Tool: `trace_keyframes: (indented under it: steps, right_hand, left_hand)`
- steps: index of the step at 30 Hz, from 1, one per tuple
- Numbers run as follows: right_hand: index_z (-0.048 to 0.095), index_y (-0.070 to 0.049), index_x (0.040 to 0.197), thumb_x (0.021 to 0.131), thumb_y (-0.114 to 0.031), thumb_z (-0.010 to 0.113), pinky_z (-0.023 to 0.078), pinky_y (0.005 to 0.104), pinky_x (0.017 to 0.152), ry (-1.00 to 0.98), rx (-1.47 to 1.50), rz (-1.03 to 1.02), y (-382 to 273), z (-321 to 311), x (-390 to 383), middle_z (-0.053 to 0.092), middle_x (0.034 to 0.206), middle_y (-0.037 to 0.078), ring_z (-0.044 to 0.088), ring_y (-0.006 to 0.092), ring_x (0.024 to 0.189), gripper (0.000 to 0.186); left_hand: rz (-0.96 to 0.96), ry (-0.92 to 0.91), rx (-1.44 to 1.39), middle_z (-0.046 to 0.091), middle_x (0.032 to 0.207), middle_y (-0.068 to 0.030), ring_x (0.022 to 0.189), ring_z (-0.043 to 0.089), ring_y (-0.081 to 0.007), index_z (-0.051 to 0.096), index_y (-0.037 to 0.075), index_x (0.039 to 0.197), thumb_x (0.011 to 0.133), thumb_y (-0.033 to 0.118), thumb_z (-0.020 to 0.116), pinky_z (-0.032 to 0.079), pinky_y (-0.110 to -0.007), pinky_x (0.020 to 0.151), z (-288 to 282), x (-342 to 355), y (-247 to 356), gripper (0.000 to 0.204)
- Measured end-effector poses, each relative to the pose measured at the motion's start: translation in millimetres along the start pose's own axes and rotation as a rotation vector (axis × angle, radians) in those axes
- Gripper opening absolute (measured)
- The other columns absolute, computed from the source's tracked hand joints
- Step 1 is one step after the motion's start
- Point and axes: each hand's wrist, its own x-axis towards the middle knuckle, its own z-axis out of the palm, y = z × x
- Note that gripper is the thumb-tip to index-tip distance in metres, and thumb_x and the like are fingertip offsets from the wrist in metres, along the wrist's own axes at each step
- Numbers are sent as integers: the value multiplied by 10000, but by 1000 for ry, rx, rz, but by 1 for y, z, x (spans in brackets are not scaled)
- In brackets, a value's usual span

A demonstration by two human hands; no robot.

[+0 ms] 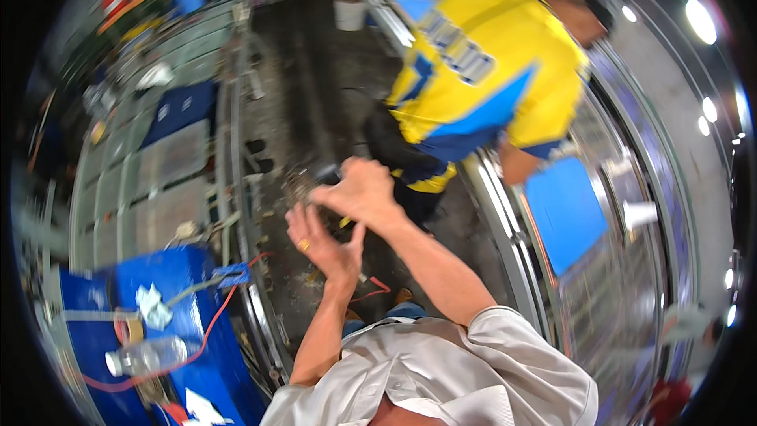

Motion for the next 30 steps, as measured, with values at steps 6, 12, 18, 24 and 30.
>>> trace_keyframes:
  steps: [6, 12, 18, 24, 30]
  right_hand:
    - [690, 72, 707, 592, -399, 711, 570, 447, 683, -224, 236, 122, 74, 13, -38, 674, 745, 279, 697, 407, 740, 485]
    - [688, 91, 733, 588, -460, 722, 563, 422, 655, -258, 321, 300, 133, 27, -76, 679, 723, 254, 704, 380, 720, 571]
    - [710, 82, 770, 617, -555, 722, 563, 413, 694, -237, 303, 510, 160, 3, -102, 704, 767, 228, 715, 355, 780, 655]
    - [714, 54, 792, 726, -641, 669, 553, 451, 745, -89, 214, 579, 172, -10, -129, 699, 815, 239, 702, 384, 813, 699]
    - [636, -4, 1015, 793, -378, 767, 528, 325, 725, 460, 428, 726, 224, -28, -242, 669, 878, 88, 630, 175, 808, 454]
  left_hand:
    - [86, -193, 99, 357, 1492, -191, 1407, 286, -432, 337, 21, 1441, 639, 255, 892, 219, -589, 1136, -2, -76, 20, 1002]
    - [180, -346, 128, 426, 1457, -214, 1380, 367, -419, 378, -27, 1407, 692, 108, 791, 253, -585, 1138, -13, -119, 28, 837]
    - [211, -600, -76, 451, 1436, -235, 1370, 387, -425, 381, -48, 1408, 668, 47, 742, 268, -571, 1132, -16, -120, 41, 829]
    - [-162, -843, -437, 601, 1255, -224, 1155, 598, -358, 508, -44, 1310, 671, 61, 782, 452, -408, 998, -17, -92, 60, 703]
    - [-402, -1165, -891, 626, 1159, -128, 1036, 614, -193, 501, -71, 1302, 661, 26, 731, 486, -325, 930, -21, -53, 100, 688]
